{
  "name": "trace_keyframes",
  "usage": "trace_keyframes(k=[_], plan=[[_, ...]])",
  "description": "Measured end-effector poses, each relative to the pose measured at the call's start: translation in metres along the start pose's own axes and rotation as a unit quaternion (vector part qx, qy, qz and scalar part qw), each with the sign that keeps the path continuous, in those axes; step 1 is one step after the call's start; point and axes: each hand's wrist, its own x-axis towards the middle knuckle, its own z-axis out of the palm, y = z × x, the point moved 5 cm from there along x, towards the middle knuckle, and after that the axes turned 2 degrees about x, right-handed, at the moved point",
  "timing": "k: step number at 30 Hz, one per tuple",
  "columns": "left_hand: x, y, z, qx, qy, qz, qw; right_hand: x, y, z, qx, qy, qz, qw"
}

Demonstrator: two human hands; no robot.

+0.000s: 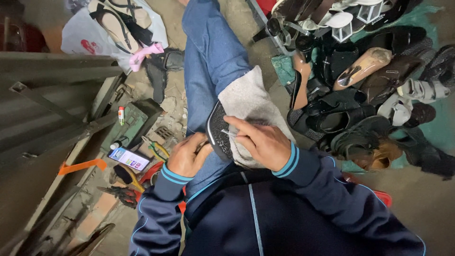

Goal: The person sits on the floor and sews the sole of a black slipper using a needle and white thread. The slipper is held against a white cloth on the lap while the needle is repeatedly pushed through the sole and the thread is pulled tight.

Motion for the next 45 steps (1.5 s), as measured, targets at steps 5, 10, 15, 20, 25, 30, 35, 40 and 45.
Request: trace_keyframes(k=[5, 10, 15, 20, 25, 30, 35, 40, 45], plan=[[-0.041, -0.043, -0.029, 0.169, 0.02, -0.122, 0.978, -0.006, 0.021, -0.005, -0.074, 0.004, 0.013, 0.997], [-0.068, -0.05, -0.039, 0.131, 0.031, -0.184, 0.974, -0.017, 0.029, -0.002, -0.097, -0.095, 0.083, 0.987], [-0.024, 0.008, -0.01, 0.0, 0.123, -0.048, 0.991, -0.024, -0.013, -0.031, 0.447, -0.01, -0.025, 0.894], [0.01, 0.026, 0.033, -0.016, 0.082, -0.065, 0.994, -0.016, 0.007, -0.029, 0.234, 0.065, 0.003, 0.97], [0.009, 0.017, 0.036, -0.056, 0.029, -0.078, 0.995, -0.02, 0.033, -0.011, 0.044, 0.096, 0.038, 0.994], [0.009, 0.035, 0.008, -0.059, 0.122, -0.058, 0.989, -0.017, 0.03, -0.001, -0.104, 0.083, 0.03, 0.991], [0.021, 0.025, 0.037, -0.092, 0.095, -0.041, 0.99, -0.015, 0.025, -0.001, -0.134, 0.092, 0.058, 0.985], [0.001, 0.046, 0.05, -0.21, 0.004, -0.057, 0.976, -0.023, 0.037, -0.013, -0.157, 0.159, 0.081, 0.971], [-0.001, 0.066, 0.03, -0.161, 0.052, -0.015, 0.985, -0.032, 0.065, 0.005, -0.17, 0.141, 0.093, 0.971]])
